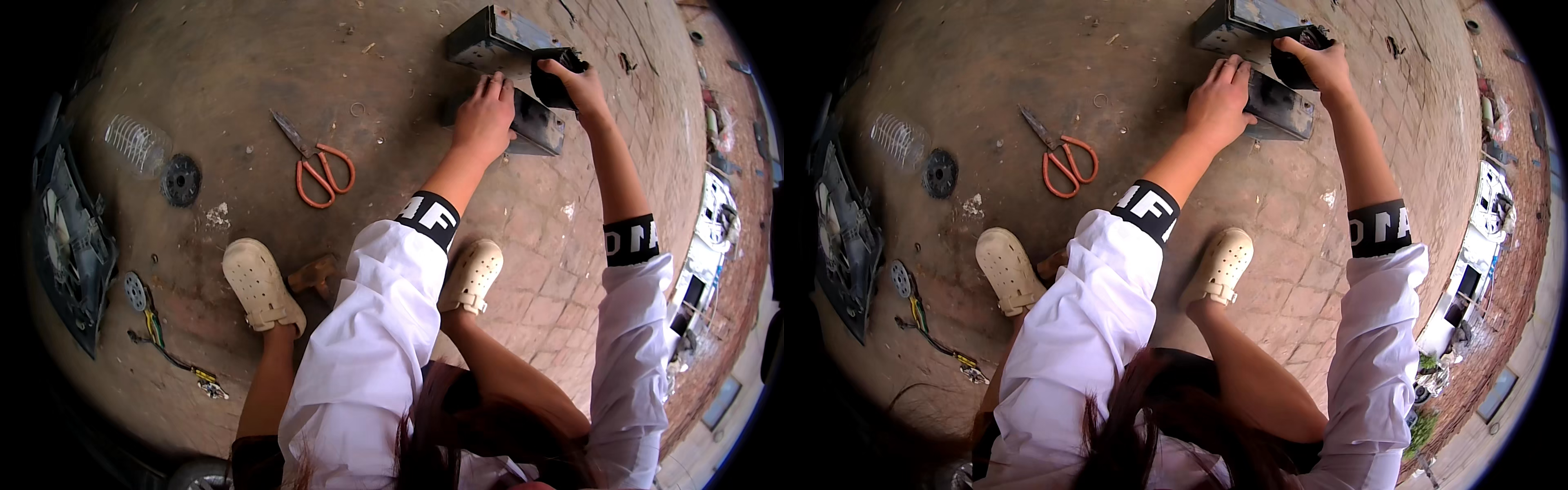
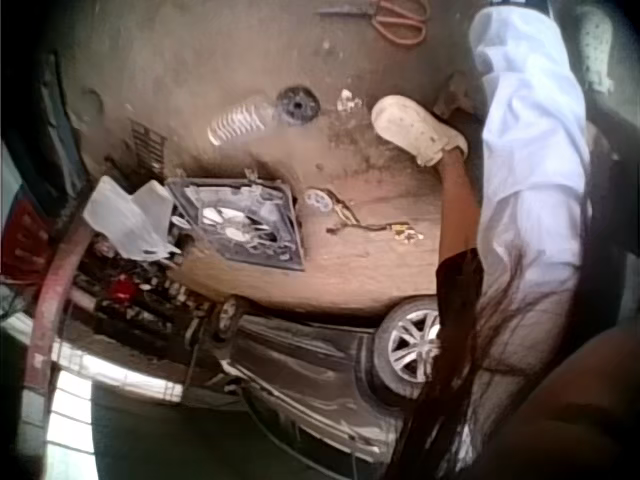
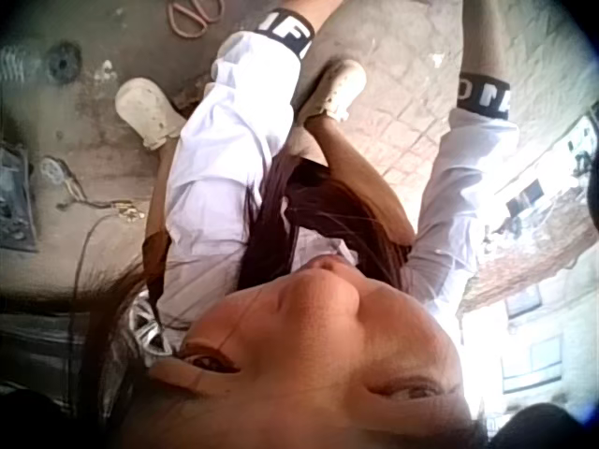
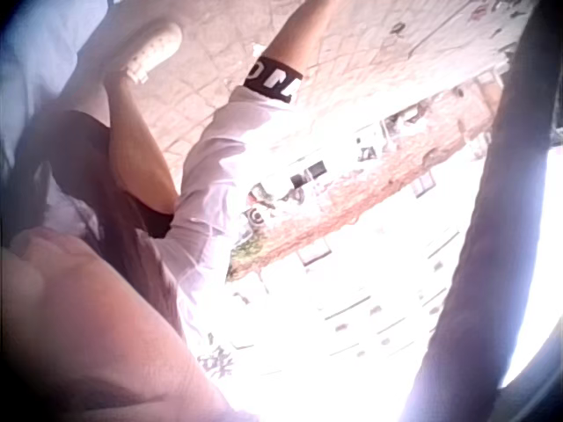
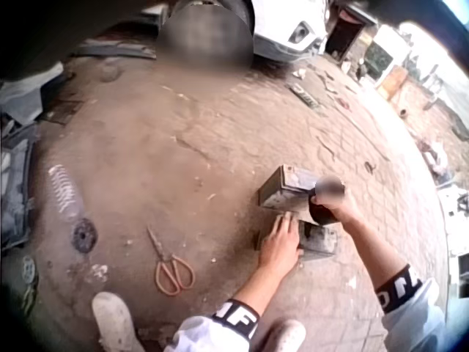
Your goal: The person disassembles a car motor by hand and with tools, removing the outer casing and internal components. They use a hammer to strike the motor casing and a screwdriver to pry parts apart, then inspect the separated rotor and stator.
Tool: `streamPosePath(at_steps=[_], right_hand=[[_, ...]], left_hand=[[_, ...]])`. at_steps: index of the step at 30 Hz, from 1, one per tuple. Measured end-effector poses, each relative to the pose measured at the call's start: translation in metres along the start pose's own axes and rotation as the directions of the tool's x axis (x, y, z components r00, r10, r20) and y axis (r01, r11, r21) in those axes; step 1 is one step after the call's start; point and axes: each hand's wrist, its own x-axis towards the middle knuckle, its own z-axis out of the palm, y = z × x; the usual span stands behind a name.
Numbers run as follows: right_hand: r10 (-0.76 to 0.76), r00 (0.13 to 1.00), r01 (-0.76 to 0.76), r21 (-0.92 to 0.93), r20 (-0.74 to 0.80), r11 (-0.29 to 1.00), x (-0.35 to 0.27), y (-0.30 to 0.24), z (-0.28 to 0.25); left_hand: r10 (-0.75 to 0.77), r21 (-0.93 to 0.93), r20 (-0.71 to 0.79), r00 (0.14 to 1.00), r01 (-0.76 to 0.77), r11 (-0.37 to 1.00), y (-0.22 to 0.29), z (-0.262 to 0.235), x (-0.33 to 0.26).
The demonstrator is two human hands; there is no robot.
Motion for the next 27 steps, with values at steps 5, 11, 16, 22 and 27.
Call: streamPosePath(at_steps=[5, 11, 16, 22, 27], right_hand=[[0.022, 0.996, -0.02, -0.021, 0.085, 1.0, -0.001, -0.013, -0.005], [-0.112, 0.978, 0.066, -0.251, -0.173, 0.966, 0.007, -0.007, 0.008], [-0.11, 0.969, 0.042, -0.29, -0.22, 0.956, 0.018, 0.0, 0.011], [-0.138, 0.944, -0.043, -0.527, -0.3, 0.849, 0.001, -0.014, 0.032], [-0.058, 0.989, -0.01, -0.449, -0.137, 0.894, -0.002, -0.023, 0.02]], left_hand=[[-0.078, 0.001, -0.061, 0.995, 0.078, 0.997, 0.01, 0.01, -0.004], [-0.063, -0.022, -0.091, 0.994, 0.062, 0.998, 0.008, 0.013, -0.007], [-0.026, -0.021, -0.095, 0.995, 0.024, 0.999, 0.006, 0.009, -0.003], [-0.023, -0.034, -0.128, 0.992, 0.019, 0.999, 0.003, 0.009, -0.006], [0.009, -0.028, -0.141, 0.99, -0.013, 1.0, 0.0, 0.007, -0.007]])
